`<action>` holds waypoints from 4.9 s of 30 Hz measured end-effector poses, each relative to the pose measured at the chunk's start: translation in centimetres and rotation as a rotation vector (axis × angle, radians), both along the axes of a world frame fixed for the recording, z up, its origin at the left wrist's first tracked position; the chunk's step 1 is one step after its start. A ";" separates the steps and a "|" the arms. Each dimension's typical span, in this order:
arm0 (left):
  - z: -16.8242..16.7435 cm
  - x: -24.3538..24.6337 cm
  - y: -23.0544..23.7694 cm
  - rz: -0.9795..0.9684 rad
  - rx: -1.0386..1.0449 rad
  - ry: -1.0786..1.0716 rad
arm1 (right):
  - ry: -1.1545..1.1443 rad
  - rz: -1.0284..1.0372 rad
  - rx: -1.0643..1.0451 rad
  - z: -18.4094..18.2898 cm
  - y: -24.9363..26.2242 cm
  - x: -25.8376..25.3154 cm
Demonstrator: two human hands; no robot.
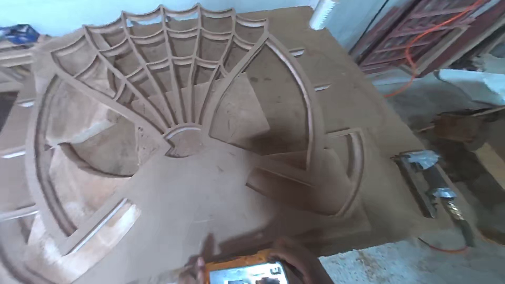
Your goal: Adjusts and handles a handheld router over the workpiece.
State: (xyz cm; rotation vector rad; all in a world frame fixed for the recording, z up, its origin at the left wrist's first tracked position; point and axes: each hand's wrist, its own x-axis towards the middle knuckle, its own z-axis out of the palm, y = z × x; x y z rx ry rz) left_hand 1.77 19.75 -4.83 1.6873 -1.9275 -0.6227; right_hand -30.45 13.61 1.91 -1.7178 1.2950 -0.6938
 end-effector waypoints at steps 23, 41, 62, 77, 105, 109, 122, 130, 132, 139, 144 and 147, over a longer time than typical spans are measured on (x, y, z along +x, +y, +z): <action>0.5 0.5 -1.2 -0.086 0.023 0.159 | -0.080 0.046 0.082 -0.7 1.3 -1.6; 7.7 1.4 -5.4 -0.145 -0.131 0.559 | -0.272 0.088 0.067 -1.5 -0.1 0.0; 6.5 -4.1 -6.2 -0.263 0.000 0.708 | -0.089 -0.155 -0.050 -0.7 0.3 0.4; 7.2 -4.6 -6.5 -0.223 -0.018 0.699 | 0.109 0.290 0.199 2.5 -2.3 -1.1; 6.9 -4.9 -6.8 -0.228 -0.008 0.638 | -0.179 0.272 0.054 -1.1 -2.3 -1.3; 7.0 -4.7 -6.7 -0.225 0.018 0.623 | -0.102 0.354 0.111 -0.1 -3.7 -1.1; 9.4 -4.5 -6.4 -0.019 -0.016 0.624 | -0.052 0.091 0.053 -0.3 -0.8 -0.2; 10.5 -4.8 -6.7 -0.137 0.060 0.830 | -0.034 0.031 0.091 0.1 -0.4 0.3; 10.4 -4.5 -6.6 -0.114 0.071 0.834 | -0.014 0.015 0.137 0.3 -0.1 0.3; 10.6 -4.0 -6.8 -0.181 0.140 0.951 | -0.022 -0.027 0.219 0.8 0.5 0.6; 10.5 -3.5 -7.7 -0.233 0.169 0.949 | 0.007 -0.013 0.259 1.0 0.5 0.6; 10.2 -3.4 -7.7 -0.255 0.144 0.957 | 0.025 -0.010 0.278 1.1 0.4 0.5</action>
